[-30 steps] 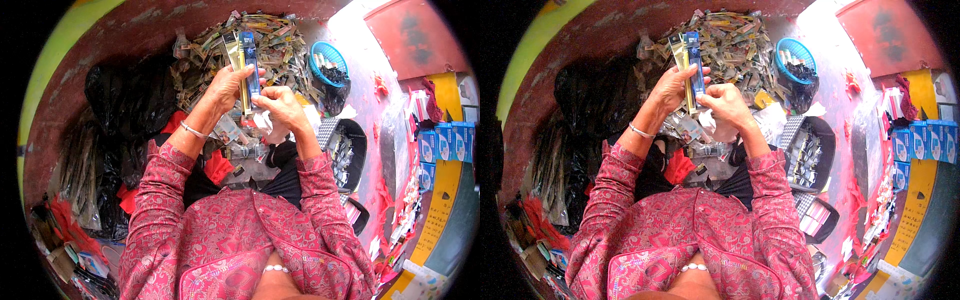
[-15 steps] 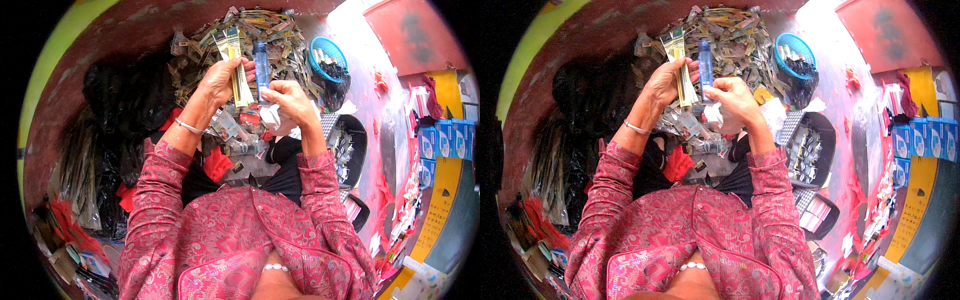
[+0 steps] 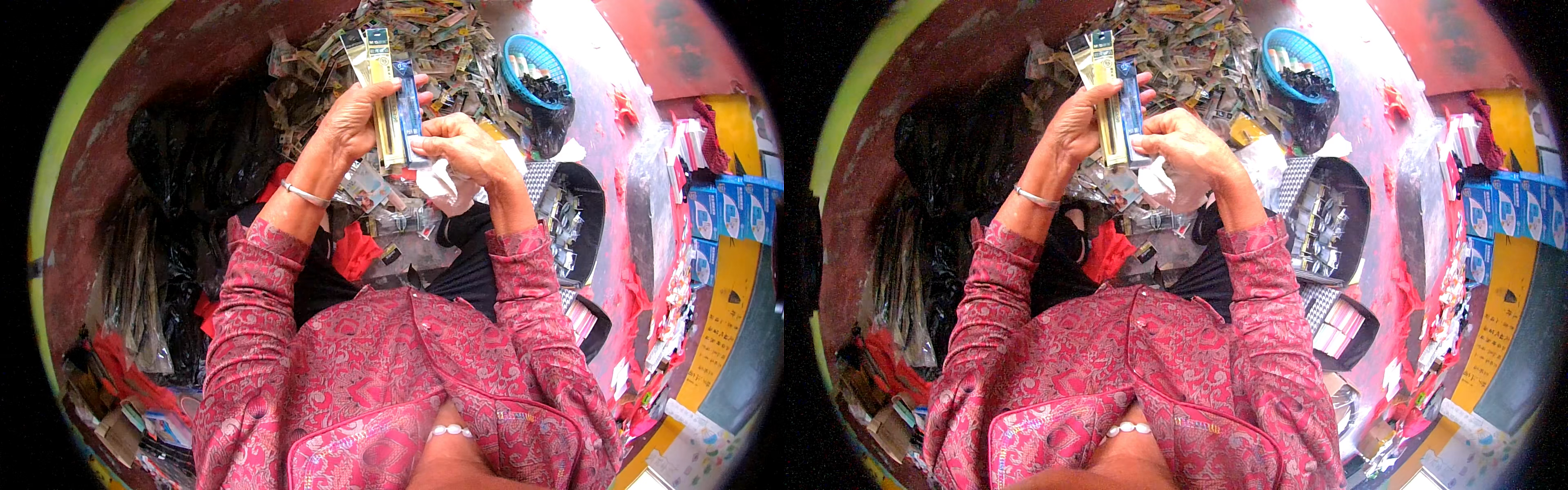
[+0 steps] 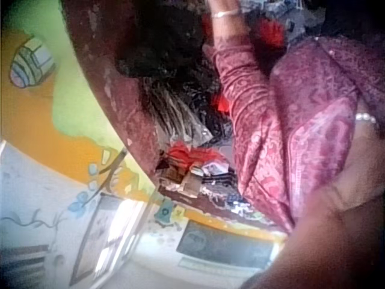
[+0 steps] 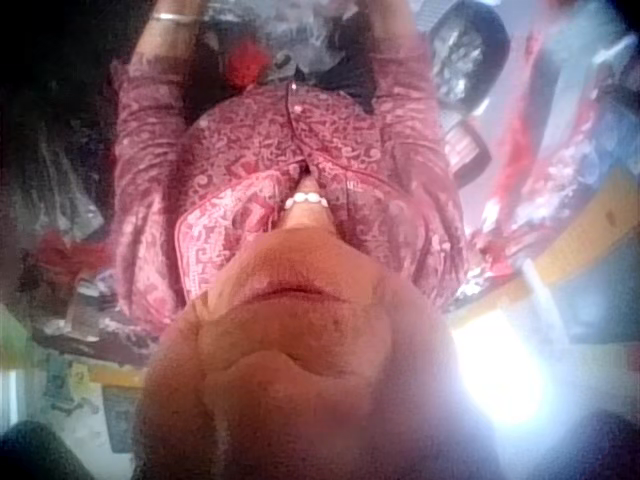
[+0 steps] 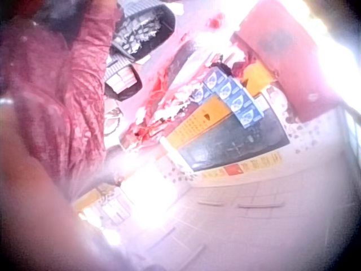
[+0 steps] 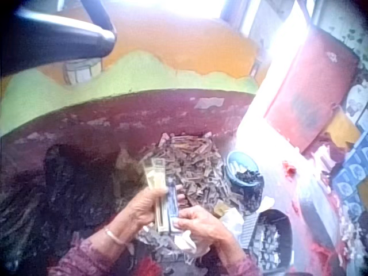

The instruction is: The person sits on the floor and sorts through a large pile of small packaged items, picking them up one by one, inspecting them, and placing them into a nearby container.

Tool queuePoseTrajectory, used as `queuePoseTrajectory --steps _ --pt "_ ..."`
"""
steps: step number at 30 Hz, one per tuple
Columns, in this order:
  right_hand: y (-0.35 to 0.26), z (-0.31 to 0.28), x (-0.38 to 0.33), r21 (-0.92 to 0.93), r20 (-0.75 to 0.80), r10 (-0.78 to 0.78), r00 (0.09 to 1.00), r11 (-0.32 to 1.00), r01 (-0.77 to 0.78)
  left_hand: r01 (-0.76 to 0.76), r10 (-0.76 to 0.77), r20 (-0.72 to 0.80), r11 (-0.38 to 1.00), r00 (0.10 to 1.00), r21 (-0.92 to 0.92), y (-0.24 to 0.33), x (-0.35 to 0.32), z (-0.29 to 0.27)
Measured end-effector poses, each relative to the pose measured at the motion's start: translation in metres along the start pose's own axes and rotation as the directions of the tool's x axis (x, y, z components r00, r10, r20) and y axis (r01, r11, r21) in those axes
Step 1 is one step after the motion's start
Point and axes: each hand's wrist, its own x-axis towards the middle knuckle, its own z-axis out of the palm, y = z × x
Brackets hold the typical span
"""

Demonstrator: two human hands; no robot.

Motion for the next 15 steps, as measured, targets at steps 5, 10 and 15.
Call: queuePoseTrajectory --steps 5,10,15 --pt "0.009 -0.003 0.001 -0.192 0.005 -0.044 0.999 0.980 0.044 -0.052 0.058 -0.034 0.987 0.998 0.152 0.000 -0.004 0.007" --pt "-0.023 -0.019 -0.017 -0.225 -0.446 -0.296 0.845 0.951 0.214 0.000 0.013 -0.071 0.984 0.997 0.178 -0.002 -0.007 0.015" --pt "-0.029 0.008 0.010 -0.864 -0.256 -0.854 0.453 0.413 0.290 0.090 -0.102 0.013 0.924 0.995 0.373 -0.025 -0.003 0.008"
